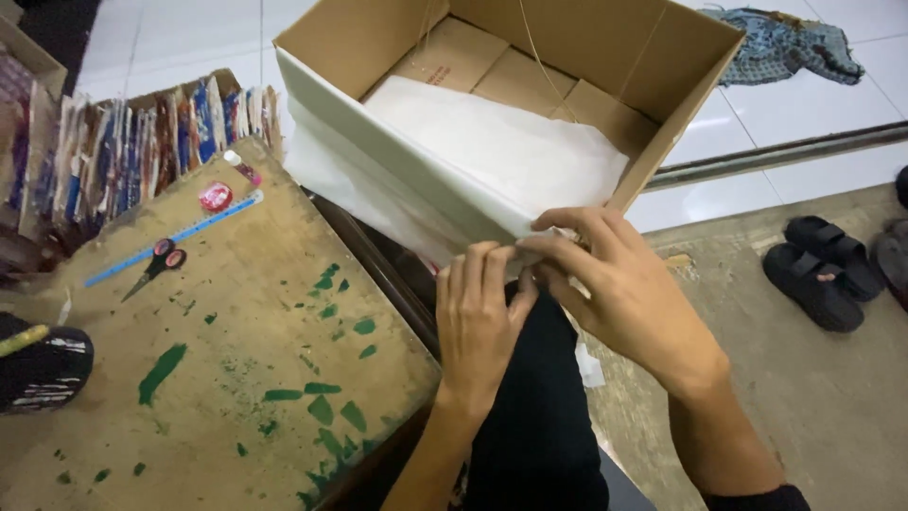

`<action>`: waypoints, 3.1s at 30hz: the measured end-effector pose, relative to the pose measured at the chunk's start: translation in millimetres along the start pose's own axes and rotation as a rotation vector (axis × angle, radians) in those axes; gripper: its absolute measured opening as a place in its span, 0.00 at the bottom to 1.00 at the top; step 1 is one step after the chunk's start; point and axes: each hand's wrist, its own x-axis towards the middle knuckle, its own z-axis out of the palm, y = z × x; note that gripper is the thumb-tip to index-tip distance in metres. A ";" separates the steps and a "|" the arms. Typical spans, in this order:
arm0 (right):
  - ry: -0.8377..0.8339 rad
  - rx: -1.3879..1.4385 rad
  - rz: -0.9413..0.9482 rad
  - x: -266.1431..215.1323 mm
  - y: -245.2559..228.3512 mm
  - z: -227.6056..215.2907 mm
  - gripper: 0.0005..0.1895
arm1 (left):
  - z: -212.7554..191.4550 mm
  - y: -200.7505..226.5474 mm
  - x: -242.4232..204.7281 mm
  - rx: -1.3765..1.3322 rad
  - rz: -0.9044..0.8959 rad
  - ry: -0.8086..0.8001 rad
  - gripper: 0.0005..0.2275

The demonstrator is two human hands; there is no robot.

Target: Attaching paper to a kite frame using glue and smoothing it out for a tight fit.

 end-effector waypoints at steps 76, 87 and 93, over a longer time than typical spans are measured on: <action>0.347 0.099 0.219 48.4 -52.6 2.9 0.07 | -91.0 -13.1 83.5 -0.165 0.130 0.423 0.02; -0.249 0.827 -0.137 76.1 -138.7 52.4 0.41 | -226.4 -69.6 29.4 -0.247 -0.386 0.891 0.08; -0.115 0.745 -0.251 87.8 -162.9 120.5 0.33 | -250.8 -186.6 -86.3 -0.146 -0.755 0.920 0.05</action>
